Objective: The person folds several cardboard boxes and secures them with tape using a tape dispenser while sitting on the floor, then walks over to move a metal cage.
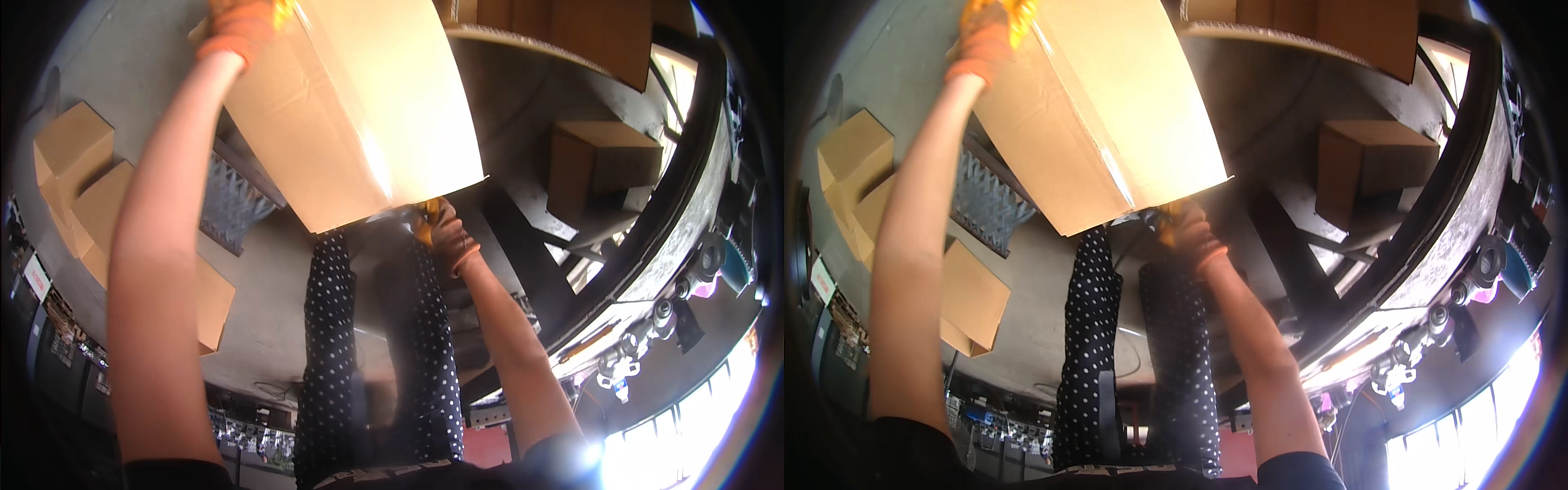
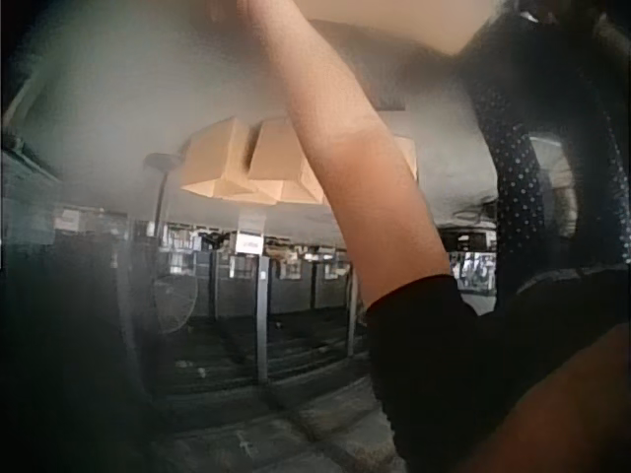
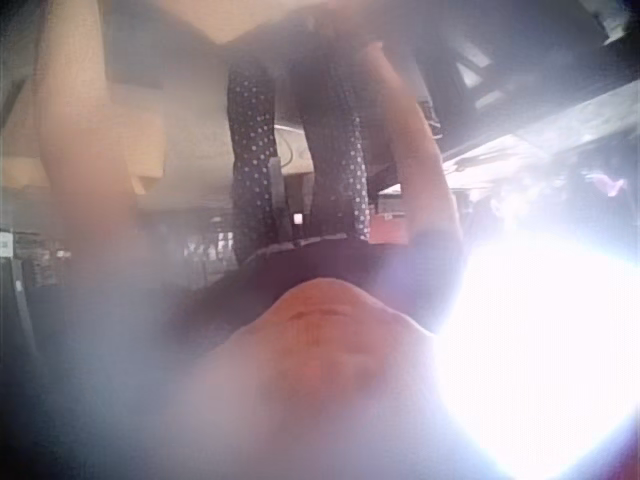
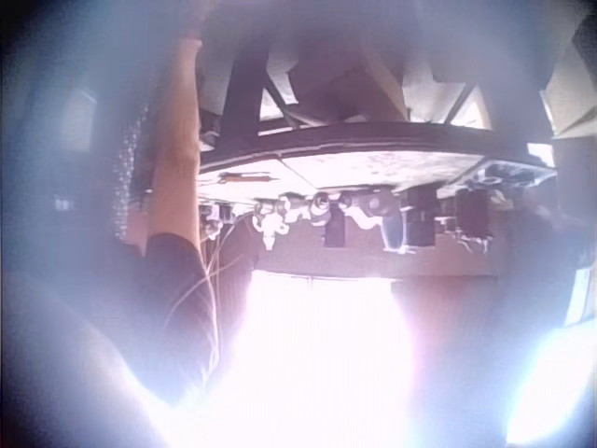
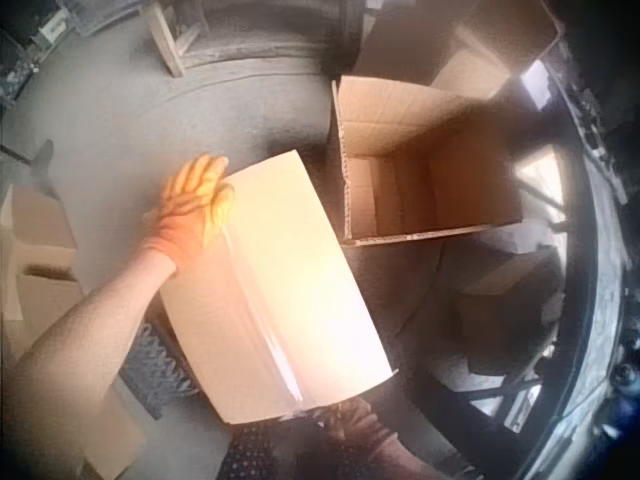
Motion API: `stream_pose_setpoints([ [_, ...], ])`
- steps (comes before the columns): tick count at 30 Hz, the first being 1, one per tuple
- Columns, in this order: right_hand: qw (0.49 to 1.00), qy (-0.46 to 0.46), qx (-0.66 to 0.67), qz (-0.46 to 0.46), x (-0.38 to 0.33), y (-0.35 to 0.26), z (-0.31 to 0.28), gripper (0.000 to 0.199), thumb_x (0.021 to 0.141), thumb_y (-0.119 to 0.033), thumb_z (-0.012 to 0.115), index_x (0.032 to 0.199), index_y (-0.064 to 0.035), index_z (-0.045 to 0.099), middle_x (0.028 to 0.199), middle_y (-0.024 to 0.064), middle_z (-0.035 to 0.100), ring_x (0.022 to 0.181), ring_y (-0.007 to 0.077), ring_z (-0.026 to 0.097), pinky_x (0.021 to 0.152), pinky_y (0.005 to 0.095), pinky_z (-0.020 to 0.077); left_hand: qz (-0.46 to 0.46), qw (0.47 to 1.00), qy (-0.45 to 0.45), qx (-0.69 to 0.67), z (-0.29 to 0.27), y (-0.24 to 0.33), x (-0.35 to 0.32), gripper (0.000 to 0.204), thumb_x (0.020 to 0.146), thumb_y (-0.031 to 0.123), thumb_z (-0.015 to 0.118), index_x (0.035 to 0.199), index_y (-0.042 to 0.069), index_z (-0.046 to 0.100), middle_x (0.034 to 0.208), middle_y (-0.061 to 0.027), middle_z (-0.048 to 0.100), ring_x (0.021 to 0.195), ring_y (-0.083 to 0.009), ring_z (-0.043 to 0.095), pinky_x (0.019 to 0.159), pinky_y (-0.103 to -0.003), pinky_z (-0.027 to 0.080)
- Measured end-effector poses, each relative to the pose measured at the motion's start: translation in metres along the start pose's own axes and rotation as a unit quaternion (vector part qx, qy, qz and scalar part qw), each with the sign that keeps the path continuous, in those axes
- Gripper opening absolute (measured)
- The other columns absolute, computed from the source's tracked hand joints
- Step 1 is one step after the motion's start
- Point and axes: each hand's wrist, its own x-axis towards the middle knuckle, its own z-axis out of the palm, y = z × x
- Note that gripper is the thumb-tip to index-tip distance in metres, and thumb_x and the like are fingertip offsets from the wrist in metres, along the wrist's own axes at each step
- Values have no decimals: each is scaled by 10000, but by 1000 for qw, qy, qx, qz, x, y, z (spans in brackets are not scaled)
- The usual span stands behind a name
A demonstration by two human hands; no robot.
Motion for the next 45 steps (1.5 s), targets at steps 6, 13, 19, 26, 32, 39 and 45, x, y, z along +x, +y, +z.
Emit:
stream_pose_setpoints([
  [6, 989, 123, 22, -75, 87, -28, 66, 196, 810, -52, 619, 994, -8, 567, 886, 89, 638, 841, 195, 618, 768, 278, 475, 18, 999, 46, 9, 9, 14, -9, 698, 866, 456, 413, 1383, 5, 284, 1443, -185, 275, 1351, -326, 219, 1109, -437, 150],
  [13, 975, 137, 114, -135, 160, -97, 39, 154, 796, -62, 610, 949, -48, 616, 926, 76, 658, 866, 198, 620, 760, 273, 474, 57, 988, -8, -142, -49, 31, -98, 379, 830, 175, 578, 1172, 14, 548, 1181, -177, 554, 1154, -320, 486, 992, -381, 375],
  [19, 989, -136, -59, -5, 145, -168, -70, 323, 917, -136, 431, 1191, 32, 466, 820, 143, 601, 656, 186, 568, 540, 249, 455, -329, 858, 26, -393, -96, 101, -228, 482, 787, 168, 657, 1208, -7, 500, 1000, -138, 621, 898, -255, 599, 802, -342, 485],
  [26, 872, -134, 471, 28, 220, -225, -40, 343, 937, -197, 504, 1180, 44, 493, 1095, 166, 596, 940, 235, 622, 869, 319, 485, -400, 745, 18, -534, 35, 107, -227, 722, 730, 203, 661, 1311, -17, 294, 1005, -177, 533, 855, -237, 544, 740, -318, 472],
  [32, 864, -147, 481, 13, 236, -207, -25, 326, 950, -128, 453, 1209, 69, 438, 1025, 160, 607, 886, 183, 616, 767, 287, 521, -454, 588, 38, -668, 46, 112, -228, 614, 734, 154, 608, 1278, 1, 367, 929, -71, 557, 757, -153, 545, 710, -272, 462],
  [39, 969, -222, 25, -110, 202, -162, -4, 273, 795, -8, 578, 1067, -16, 587, 958, 99, 642, 819, 196, 621, 735, 285, 514, -459, 595, -24, -660, 51, 96, -234, 212, 856, 144, 553, 1000, -3, 601, 899, -135, 634, 780, -193, 599, 684, -312, 475],
  [45, 935, -137, -198, -259, 200, -128, 8, 386, 768, -212, 607, 1128, -80, 568, 1014, 55, 645, 869, 212, 636, 779, 327, 510, -374, 651, -88, -655, 69, 81, -224, 457, 691, 108, 701, 1118, 31, 557, 993, -105, 638, 887, -222, 594, 802, -289, 458],
])
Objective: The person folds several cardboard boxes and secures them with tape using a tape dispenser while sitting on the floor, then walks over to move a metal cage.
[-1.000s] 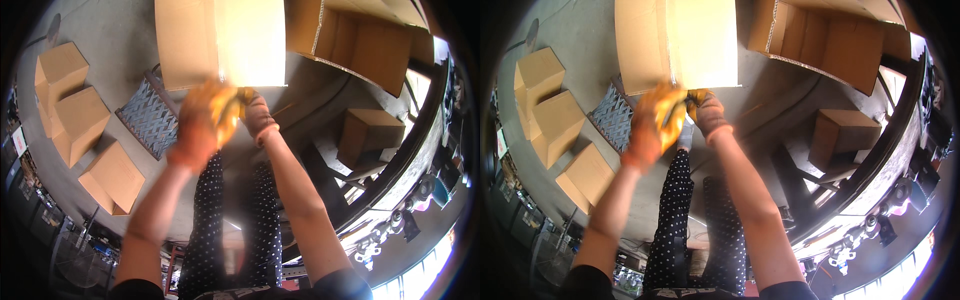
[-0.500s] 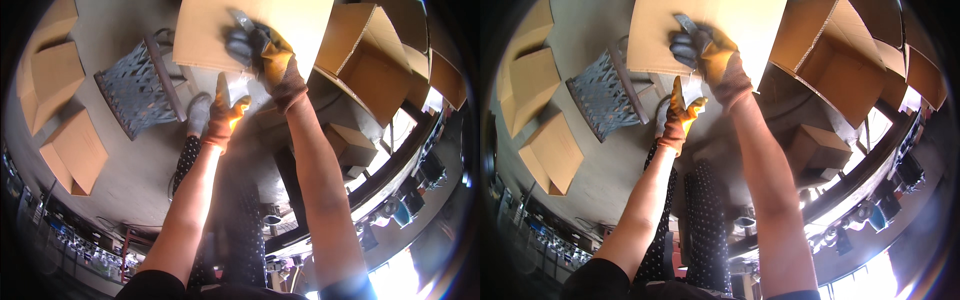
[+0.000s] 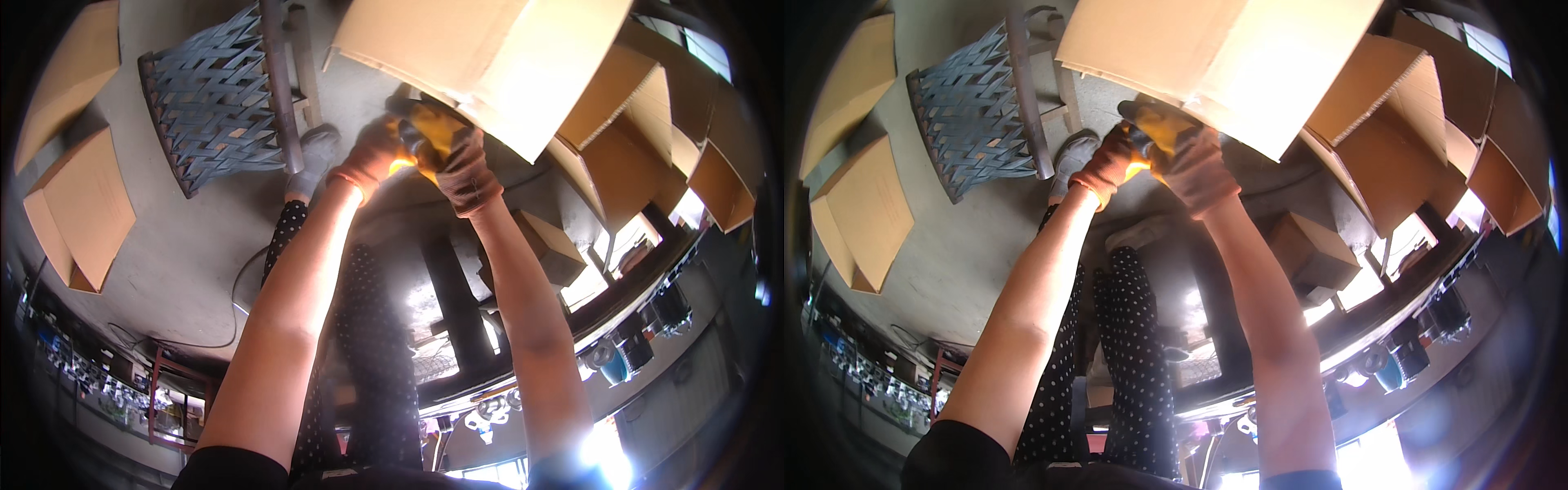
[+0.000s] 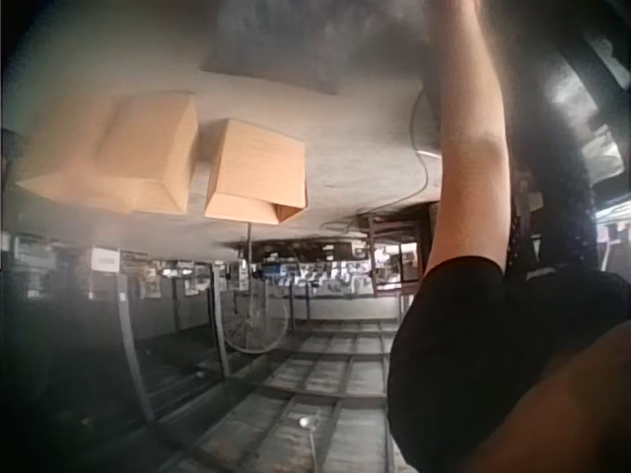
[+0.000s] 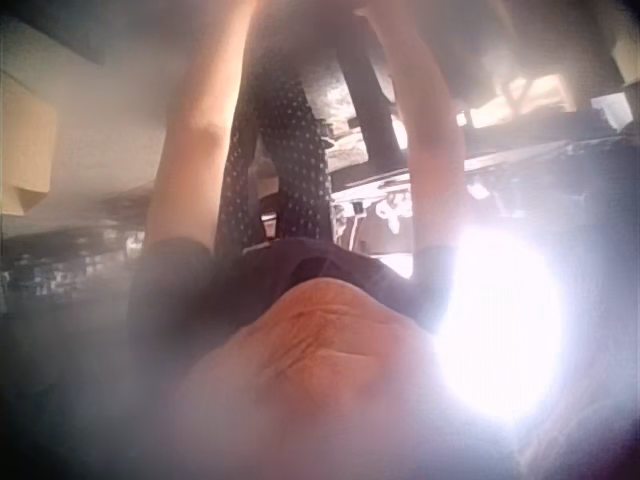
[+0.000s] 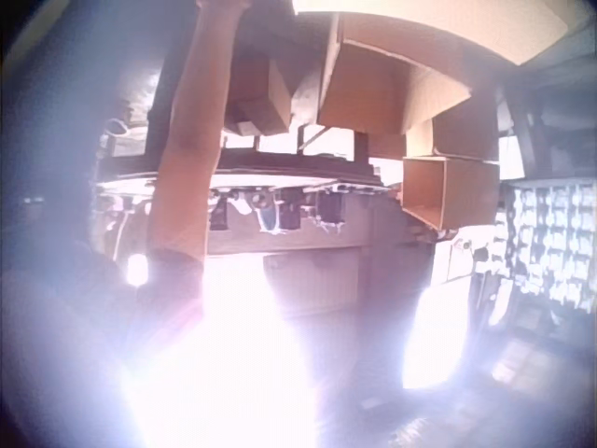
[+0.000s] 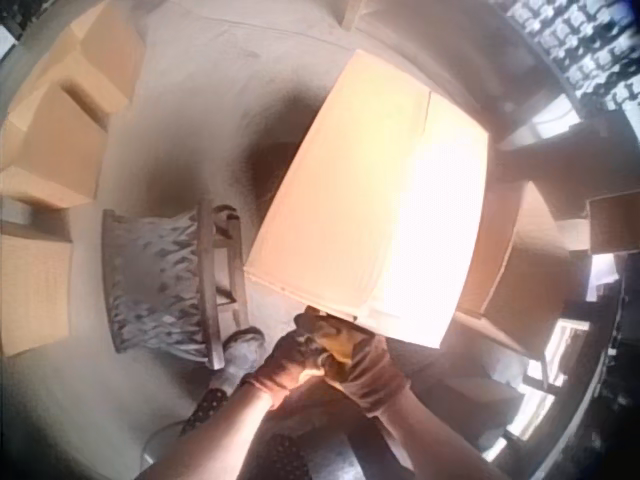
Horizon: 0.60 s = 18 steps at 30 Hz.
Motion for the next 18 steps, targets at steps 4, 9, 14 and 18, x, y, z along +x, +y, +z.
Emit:
stream_pose_setpoints([
  [4, 995, 71, -32, -56, -1, 34, 23, 371, 760, -191, 595, 1106, -59, 577, 1000, 64, 653, 891, 214, 636, 801, 311, 504, -44, 949, -5, -312, -2, 0, 1, 561, 643, 45, 712, 1164, 48, 504, 1028, -65, 606, 962, -177, 548, 833, -279, 435],
  [9, 976, -26, 192, 95, 1, 42, 31, 336, 774, -44, 620, 1103, -18, 554, 1008, 71, 641, 903, 131, 609, 833, 241, 477, -102, 901, -14, -421, 1, -13, 20, 719, 677, -16, 681, 1338, 65, 409, 1146, -46, 566, 1033, -171, 518, 901, -278, 394],
  [14, 910, -45, 375, 170, -6, 27, 20, 342, 785, -34, 570, 1127, -9, 562, 1012, 63, 626, 929, 152, 589, 799, 251, 468, -144, 928, -28, -341, -7, -34, 30, 673, 709, -23, 637, 1335, 106, 426, 1145, -64, 561, 975, -183, 534, 918, -293, 390],
  [18, 994, -40, -31, 100, -49, 30, -4, 325, 783, -44, 527, 1097, 34, 561, 933, 123, 612, 823, 226, 601, 741, 293, 475, -80, 912, -32, -402, -5, -36, 36, 552, 731, 37, 625, 1264, 82, 486, 973, -73, 621, 878, -172, 567, 830, -280, 424],
])
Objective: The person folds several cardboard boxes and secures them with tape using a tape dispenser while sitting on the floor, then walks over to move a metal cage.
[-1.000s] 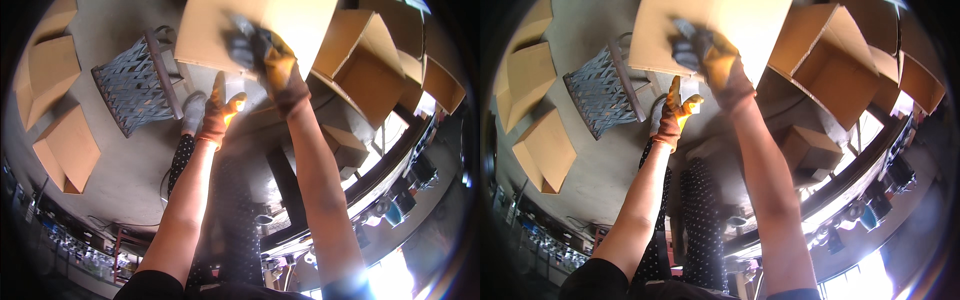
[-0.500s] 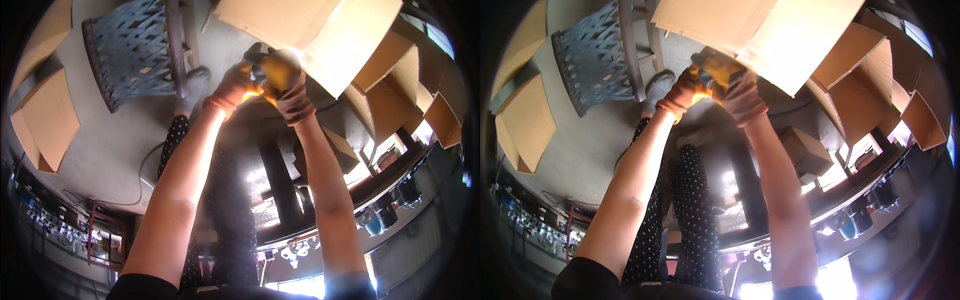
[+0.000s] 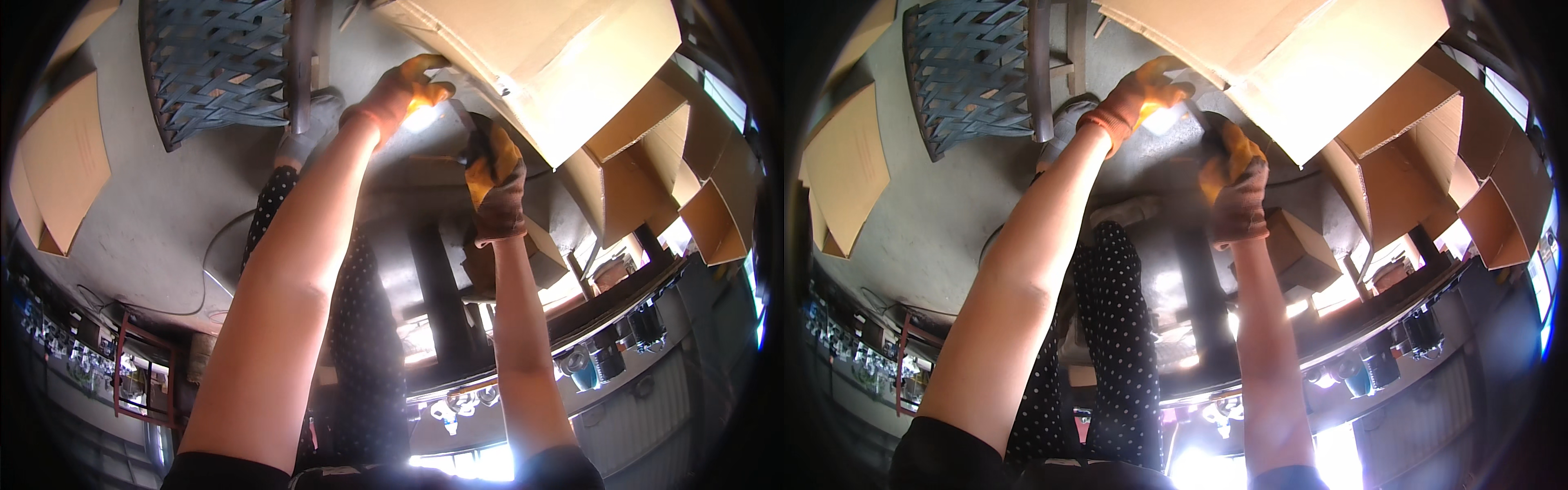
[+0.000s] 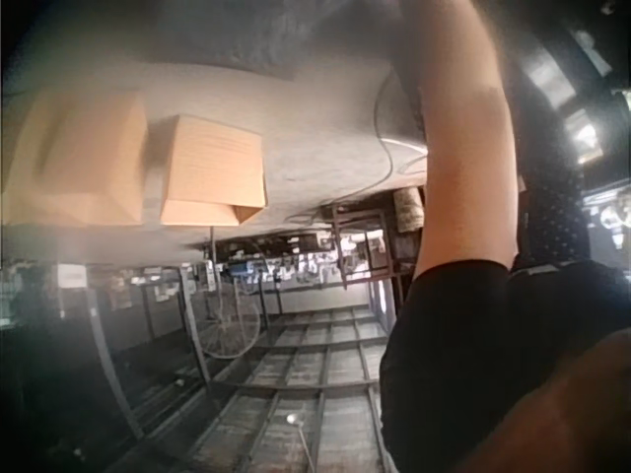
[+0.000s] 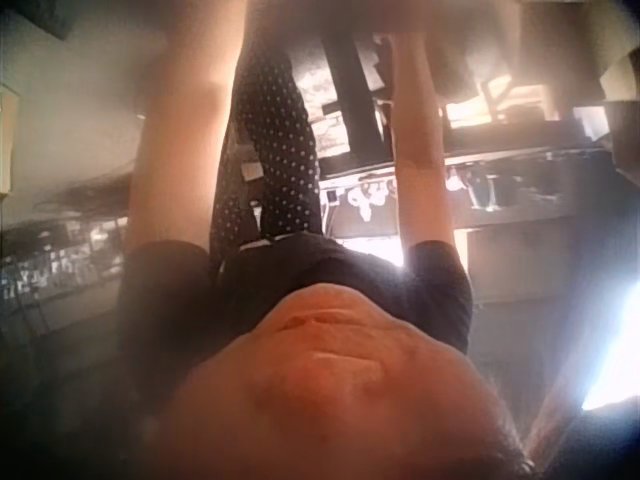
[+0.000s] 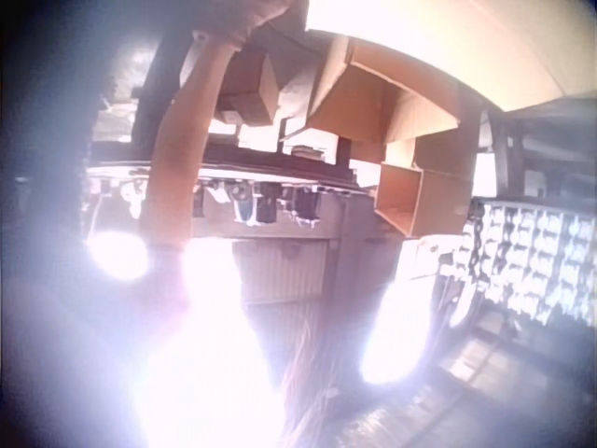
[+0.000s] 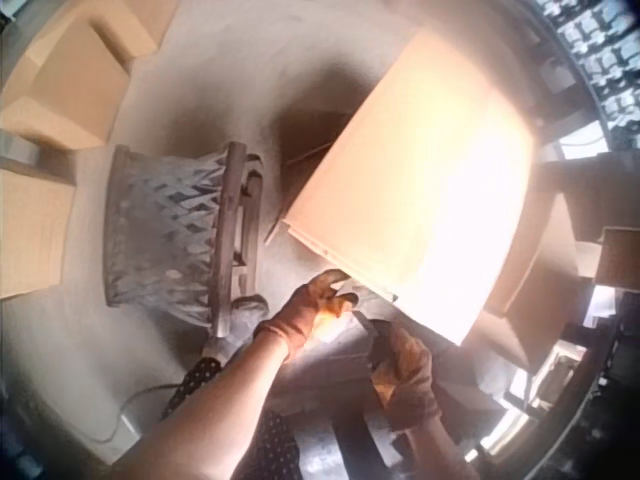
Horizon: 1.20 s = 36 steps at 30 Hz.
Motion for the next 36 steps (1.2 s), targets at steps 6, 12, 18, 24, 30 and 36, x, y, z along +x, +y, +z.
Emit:
stream_pose_setpoints([
  [6, 944, 68, -314, -77, 0, -4, -11, 369, 730, -147, 573, 1090, -66, 585, 948, 157, 612, 860, 352, 589, 788, 438, 461, -10, 960, 43, 278, 10, 20, 16, 423, 741, 136, 668, 1149, 73, 577, 959, -70, 652, 849, -146, 585, 796, -287, 454],
  [12, 935, 49, -349, -34, 12, -20, -6, 341, 724, -202, 602, 1058, -138, 611, 980, 114, 615, 906, 333, 579, 839, 430, 434, 6, 994, -50, 100, -11, 2, 20, 412, 738, 133, 671, 1139, 82, 597, 1000, -55, 654, 916, -154, 590, 862, -277, 436],
  [18, 900, 27, -435, 17, 18, -22, 8, 331, 772, -285, 567, 1054, -119, 618, 1026, 125, 622, 950, 312, 583, 859, 424, 431, -1, 993, 1, 115, -4, 13, 15, 375, 722, 98, 666, 1093, 72, 616, 988, -40, 655, 909, -147, 589, 854, -275, 436],
  [24, 897, -36, -403, 175, 28, -25, 13, 287, 770, -328, 565, 967, -125, 612, 953, 125, 636, 855, 307, 613, 779, 424, 460, 36, 988, 5, 149, 2, 12, 25, 334, 717, 86, 666, 1049, 56, 636, 959, -28, 656, 890, -137, 586, 858, -279, 429],
  [30, 956, 146, -207, -151, 20, -37, 7, 451, 693, -304, 609, 1104, -120, 595, 968, 95, 622, 912, 275, 602, 760, 420, 464, 39, 998, -35, 43, -6, 8, 26, 302, 744, 57, 628, 1046, 47, 642, 944, -35, 654, 886, -127, 582, 833, -259, 437],
  [36, 989, 110, -37, 93, 63, 10, 65, 276, 817, -229, 616, 1023, -46, 603, 960, 96, 638, 906, 249, 607, 776, 297, 476, 170, 904, 112, 376, -12, -19, 55, 170, 747, 84, 647, 910, 38, 633, 782, -28, 629, 653, -131, 550, 625, -287, 461],
])
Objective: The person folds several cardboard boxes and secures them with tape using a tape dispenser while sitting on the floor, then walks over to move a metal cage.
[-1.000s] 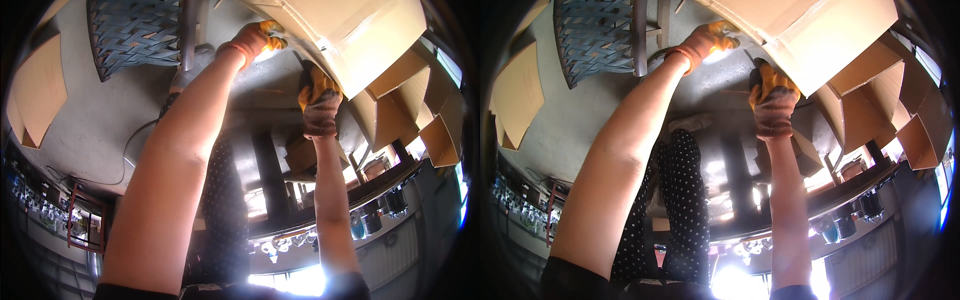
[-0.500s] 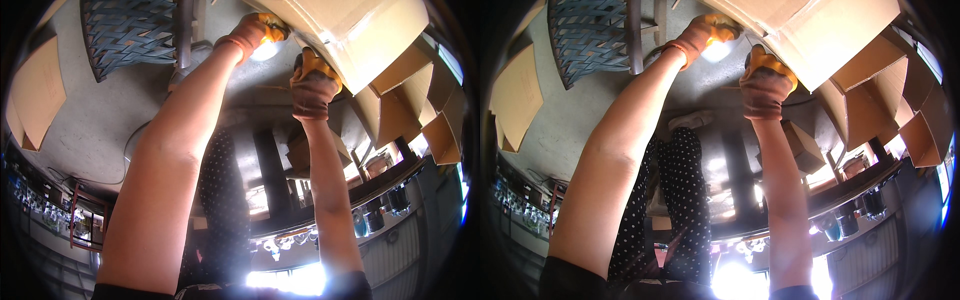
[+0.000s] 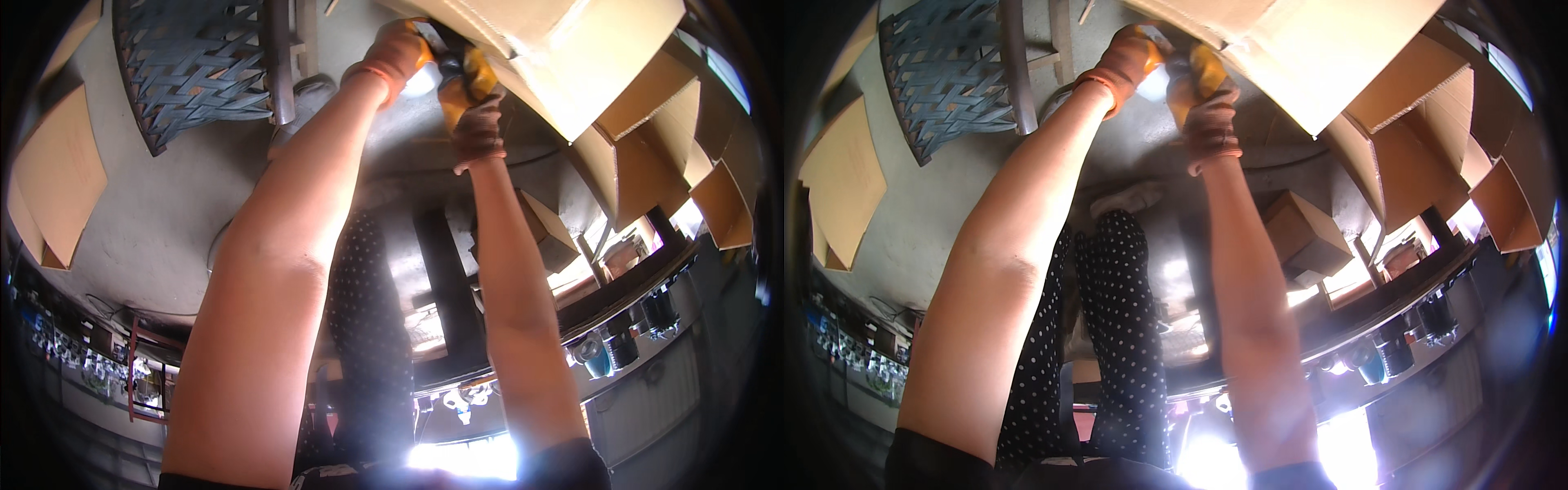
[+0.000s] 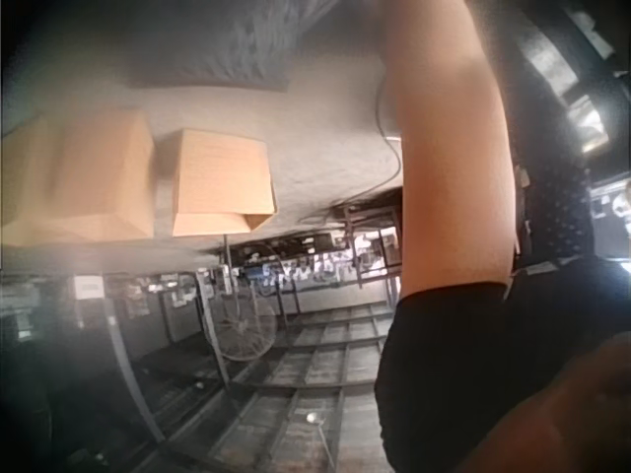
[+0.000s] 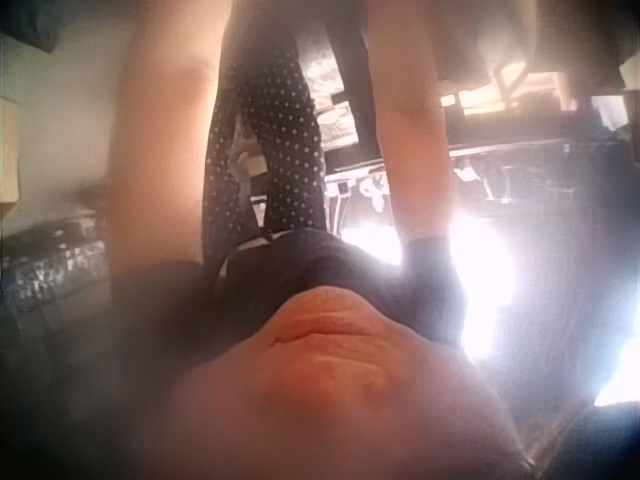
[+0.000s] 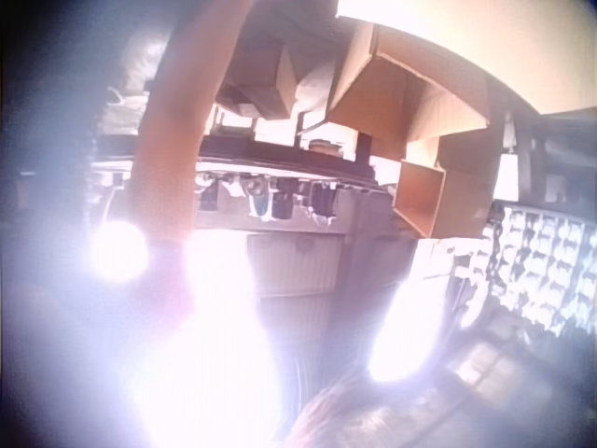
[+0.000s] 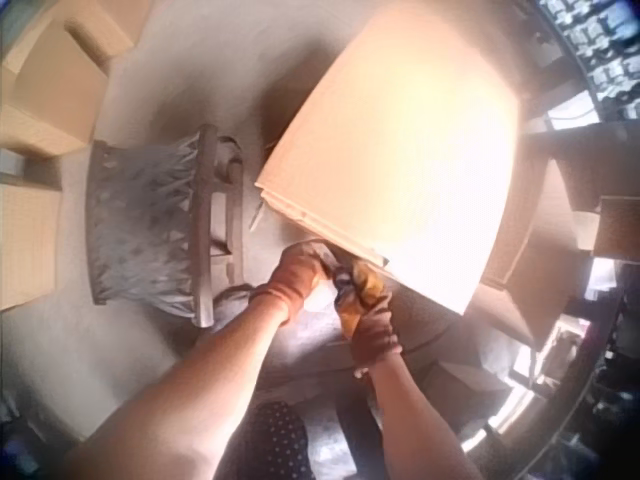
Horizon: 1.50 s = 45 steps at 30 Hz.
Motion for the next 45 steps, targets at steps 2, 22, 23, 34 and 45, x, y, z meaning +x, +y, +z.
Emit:
stream_pose_setpoints([
  [2, 874, -218, -419, -119, -2, 26, 5, 315, 854, -255, 541, 1115, -83, 571, 1089, 85, 598, 1007, 232, 580, 801, 294, 467, -167, 977, -78, -106, -8, 2, -11, 143, 759, 98, 643, 893, 49, 628, 764, -24, 614, 708, -118, 544, 646, -286, 438],
  [22, 803, -84, 427, 406, -248, -32, -198, 292, 850, -58, 517, 1124, 18, 584, 904, 119, 658, 818, 169, 613, 716, 285, 471, -312, 824, -303, -363, -5, 165, -224, 353, 935, 209, 397, 1131, -43, 548, 1106, -149, 608, 1009, -230, 595, 916, -315, 467],
  [23, 799, -116, 438, 395, -257, -27, -215, 291, 848, -55, 518, 1121, 17, 589, 874, 117, 661, 787, 168, 617, 689, 283, 477, -354, 836, -320, -270, -3, 187, -225, 389, 942, 245, 372, 1139, -43, 542, 1105, -147, 609, 1038, -243, 582, 931, -334, 456],
  [34, 848, -96, 428, 297, -335, -28, -293, 333, 821, -174, 537, 1126, -40, 548, 1053, 74, 593, 1043, 231, 550, 932, 324, 421, -214, 889, -396, -86, 48, 324, -258, 259, 814, 79, 607, 1055, -15, 617, 1017, -82, 644, 946, -161, 597, 860, -274, 462],
  [45, 793, 24, 569, 219, -384, 9, -309, 217, 841, -184, 528, 985, -50, 619, 897, 76, 632, 823, 197, 585, 731, 306, 462, -228, 878, -421, 2, 126, 388, -283, 312, 776, 31, 581, 1078, -42, 597, 1016, -113, 633, 909, -178, 610, 850, -268, 474],
])
